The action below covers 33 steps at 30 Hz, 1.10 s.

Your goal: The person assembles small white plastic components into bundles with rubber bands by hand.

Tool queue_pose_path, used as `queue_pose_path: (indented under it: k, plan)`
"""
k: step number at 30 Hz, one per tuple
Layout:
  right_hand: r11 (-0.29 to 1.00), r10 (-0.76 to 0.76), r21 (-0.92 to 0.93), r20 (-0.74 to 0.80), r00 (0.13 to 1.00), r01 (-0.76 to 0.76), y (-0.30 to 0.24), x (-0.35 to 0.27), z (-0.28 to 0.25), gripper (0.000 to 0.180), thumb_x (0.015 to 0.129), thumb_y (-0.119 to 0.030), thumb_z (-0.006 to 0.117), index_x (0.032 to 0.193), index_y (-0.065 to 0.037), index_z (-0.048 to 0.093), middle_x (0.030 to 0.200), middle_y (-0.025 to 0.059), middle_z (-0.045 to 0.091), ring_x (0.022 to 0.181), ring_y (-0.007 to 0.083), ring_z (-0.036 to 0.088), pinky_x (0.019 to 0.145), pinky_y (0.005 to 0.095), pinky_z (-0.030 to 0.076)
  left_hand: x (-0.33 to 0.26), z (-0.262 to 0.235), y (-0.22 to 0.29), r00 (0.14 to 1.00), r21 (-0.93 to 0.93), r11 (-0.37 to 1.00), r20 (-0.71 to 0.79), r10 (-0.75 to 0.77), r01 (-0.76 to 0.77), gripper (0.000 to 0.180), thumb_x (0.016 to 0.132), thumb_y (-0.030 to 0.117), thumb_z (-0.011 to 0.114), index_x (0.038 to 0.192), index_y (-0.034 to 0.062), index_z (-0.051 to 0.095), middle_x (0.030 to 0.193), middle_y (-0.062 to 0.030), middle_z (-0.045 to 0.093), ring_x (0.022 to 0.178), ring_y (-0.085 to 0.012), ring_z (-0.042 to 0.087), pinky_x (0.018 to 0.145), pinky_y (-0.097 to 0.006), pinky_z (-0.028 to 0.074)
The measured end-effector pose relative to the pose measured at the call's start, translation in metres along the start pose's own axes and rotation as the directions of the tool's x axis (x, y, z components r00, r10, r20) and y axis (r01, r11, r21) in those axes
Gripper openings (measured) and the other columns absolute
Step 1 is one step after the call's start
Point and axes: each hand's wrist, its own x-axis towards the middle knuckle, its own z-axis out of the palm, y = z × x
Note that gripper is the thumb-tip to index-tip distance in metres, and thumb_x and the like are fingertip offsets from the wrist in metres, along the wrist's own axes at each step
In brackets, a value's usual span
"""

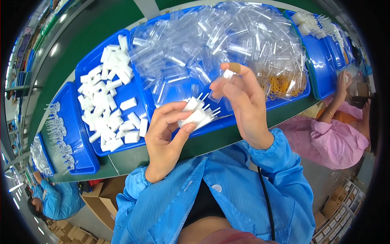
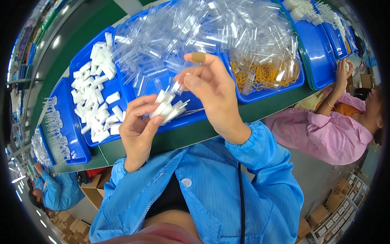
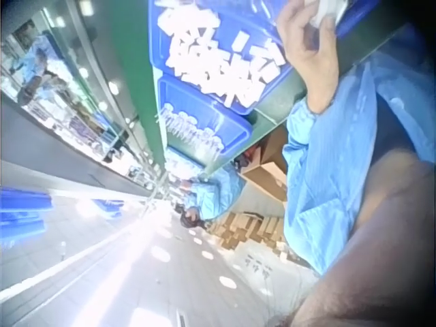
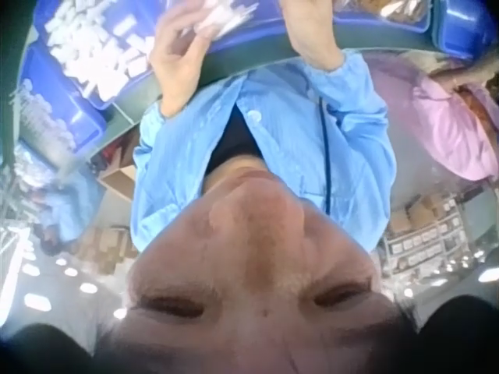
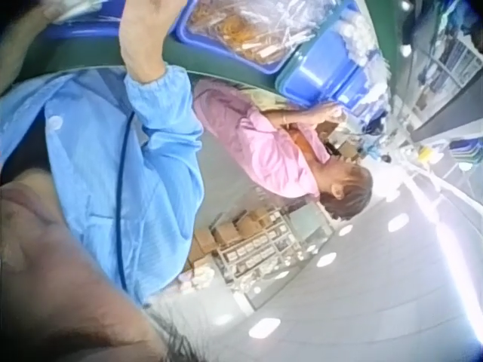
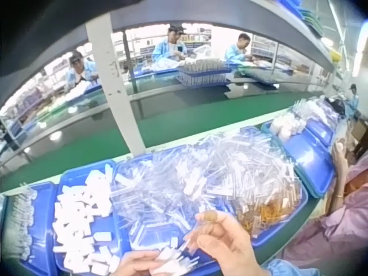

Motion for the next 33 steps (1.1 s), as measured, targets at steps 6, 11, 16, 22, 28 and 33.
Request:
queue_pose_path:
  k: [6, 11, 16, 22, 28, 33]
  plan:
    - [1.000, -0.027, 0.014, 0.019, 0.999, 0.027, -0.005, -0.006, -0.013, 0.040, 0.095, -0.004, 0.053, 0.134, 0.001, 0.046, 0.107, 0.0151, 0.067, 0.104, 0.0195, 0.064, 0.095, 0.0341, 0.049, 0.009, 0.010, 0.002, 0.997, -0.010, 0.997, 0.006, -0.076, 0.076, 0.022, 0.090, -0.002, 0.067, 0.112, -0.0041, 0.064, 0.131, -0.0140, 0.050, 0.118, -0.0233, 0.057, 0.097, -0.036, 0.055]
    - [1.000, -0.009, 0.010, 0.109, 0.994, 0.008, -0.006, -0.007, -0.019, 0.041, 0.095, -0.010, 0.059, 0.133, -0.002, 0.049, 0.110, 0.0135, 0.067, 0.098, 0.0157, 0.063, 0.093, 0.0315, 0.048, 0.008, 0.012, -0.002, 0.999, 0.022, 0.999, 0.019, -0.043, 0.043, 0.021, 0.091, -0.002, 0.067, 0.111, -0.0050, 0.064, 0.131, -0.0144, 0.051, 0.119, -0.0233, 0.057, 0.097, -0.036, 0.055]
    - [0.999, -0.027, -0.018, 0.059, 0.998, 0.028, -0.003, -0.003, -0.029, 0.037, 0.092, -0.010, 0.070, 0.123, 0.002, 0.054, 0.104, 0.0095, 0.068, 0.096, 0.0125, 0.064, 0.084, 0.0265, 0.049, 0.009, 0.018, 0.000, 0.998, 0.031, 0.998, 0.041, -0.049, 0.048, 0.021, 0.091, -0.001, 0.067, 0.111, -0.0053, 0.064, 0.131, -0.0145, 0.051, 0.118, -0.0232, 0.058, 0.097, -0.036, 0.055]
    - [0.994, -0.101, -0.049, -0.032, 0.994, 0.099, -0.006, -0.001, -0.023, 0.031, 0.087, -0.013, 0.077, 0.107, -0.002, 0.057, 0.094, 0.0068, 0.067, 0.088, 0.0093, 0.062, 0.080, 0.0244, 0.048, 0.005, 0.016, -0.001, 0.999, 0.046, 0.998, 0.036, -0.038, 0.037, 0.021, 0.091, -0.001, 0.067, 0.111, -0.0044, 0.064, 0.131, -0.0140, 0.050, 0.118, -0.0233, 0.058, 0.096, -0.036, 0.055]
    - [0.970, -0.139, -0.209, -0.062, 0.988, 0.124, 0.004, 0.002, -0.024, 0.034, 0.080, -0.022, 0.084, 0.091, -0.004, 0.058, 0.082, 0.0041, 0.064, 0.081, 0.0073, 0.060, 0.069, 0.0229, 0.048, 0.001, 0.013, 0.002, 0.998, 0.066, 0.997, 0.038, -0.045, 0.043, 0.021, 0.091, -0.001, 0.067, 0.111, -0.0039, 0.065, 0.131, -0.0133, 0.050, 0.118, -0.0231, 0.057, 0.096, -0.036, 0.055]
    - [0.987, -0.112, -0.125, -0.119, 0.987, 0.097, 0.002, 0.003, -0.012, 0.037, 0.079, -0.022, 0.086, 0.087, -0.004, 0.054, 0.079, 0.0052, 0.063, 0.076, 0.0075, 0.060, 0.064, 0.0221, 0.047, -0.002, 0.012, 0.003, 0.998, 0.044, 0.998, 0.024, -0.051, 0.050, 0.021, 0.091, -0.001, 0.067, 0.111, -0.0036, 0.065, 0.130, -0.0130, 0.050, 0.118, -0.0227, 0.057, 0.095, -0.035, 0.056]
